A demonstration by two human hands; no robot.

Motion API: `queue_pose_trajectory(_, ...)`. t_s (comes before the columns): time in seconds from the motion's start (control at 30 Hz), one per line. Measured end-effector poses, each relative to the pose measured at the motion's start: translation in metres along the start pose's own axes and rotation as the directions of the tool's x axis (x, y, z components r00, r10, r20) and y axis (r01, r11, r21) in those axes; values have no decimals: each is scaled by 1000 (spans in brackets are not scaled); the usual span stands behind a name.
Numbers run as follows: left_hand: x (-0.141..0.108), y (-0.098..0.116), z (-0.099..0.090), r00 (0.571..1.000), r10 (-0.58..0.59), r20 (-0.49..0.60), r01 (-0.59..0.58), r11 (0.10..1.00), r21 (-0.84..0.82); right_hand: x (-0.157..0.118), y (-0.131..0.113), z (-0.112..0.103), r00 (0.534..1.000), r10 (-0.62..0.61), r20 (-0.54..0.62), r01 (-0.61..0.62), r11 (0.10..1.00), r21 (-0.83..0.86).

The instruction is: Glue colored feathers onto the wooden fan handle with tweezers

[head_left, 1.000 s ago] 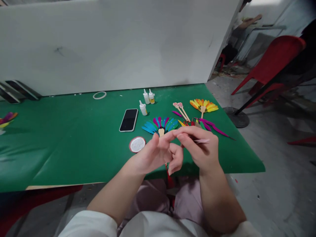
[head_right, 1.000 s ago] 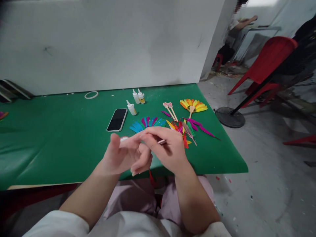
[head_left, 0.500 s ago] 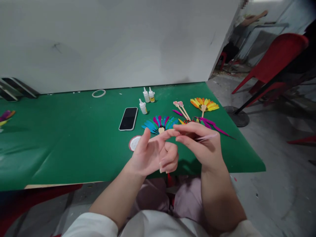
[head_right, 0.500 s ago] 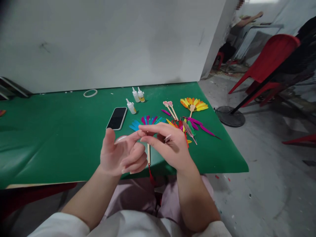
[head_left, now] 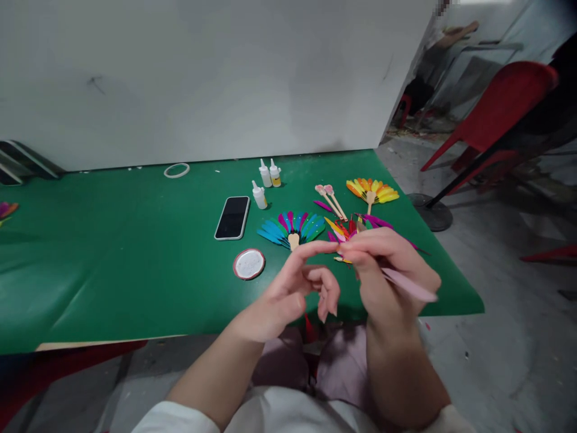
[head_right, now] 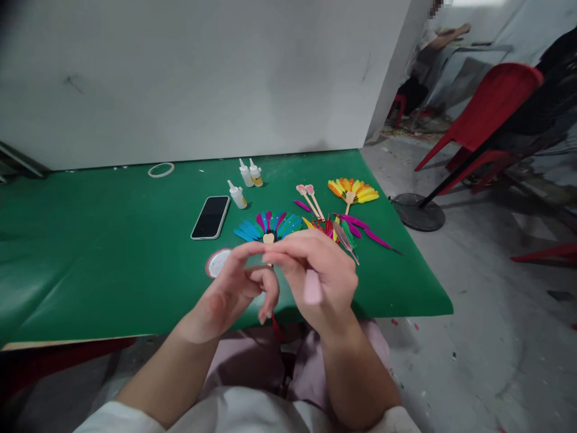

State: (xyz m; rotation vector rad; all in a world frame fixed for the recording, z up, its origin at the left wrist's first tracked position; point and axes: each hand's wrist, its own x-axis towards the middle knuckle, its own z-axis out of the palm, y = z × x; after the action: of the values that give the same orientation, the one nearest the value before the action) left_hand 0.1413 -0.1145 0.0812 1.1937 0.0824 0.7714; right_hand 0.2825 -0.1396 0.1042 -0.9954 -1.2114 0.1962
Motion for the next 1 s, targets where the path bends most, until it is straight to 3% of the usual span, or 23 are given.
queue_pose_trajectory(0.17, 0, -2, 1, 997, 81, 22, -75, 978, -193, 5, 4, -5, 990, 128, -57, -113, 970, 215)
queue_pose_trajectory(0.43, 3, -2, 4, 998, 60, 11, -57, 974, -220, 5, -4, -7, 974, 142, 174, -156, 985, 69)
queue_pose_trajectory(0.57, 1, -8, 3, 999, 47, 3, -46, 995, -84, 5, -3, -7, 943, 148, 299, -196, 971, 137)
queue_pose_trajectory(0.67, -2, -8, 6, 998, 46, -34, -41, 991, 128, 4, 0, -7, 929, 204, 308, -268, 946, 183)
queue_pose_trajectory(0.77, -2, -4, 8, 999, -2, -34, 15, 920, 392, 5, 6, -10, 914, 292, 282, -362, 901, 240)
queue_pose_trajectory(0.9, 1, 4, 4, 997, -43, -69, 79, 722, 688, 7, 15, -13, 861, 395, 319, -487, 820, 301)
queue_pose_trajectory(0.93, 1, 5, 1, 998, -24, -65, 63, 695, 716, 7, 18, -13, 838, 415, 353, -521, 801, 294)
queue_pose_trajectory(1.0, -2, 6, -4, 999, 15, -38, 14, 738, 675, 5, 21, -12, 795, 431, 428, -570, 770, 285)
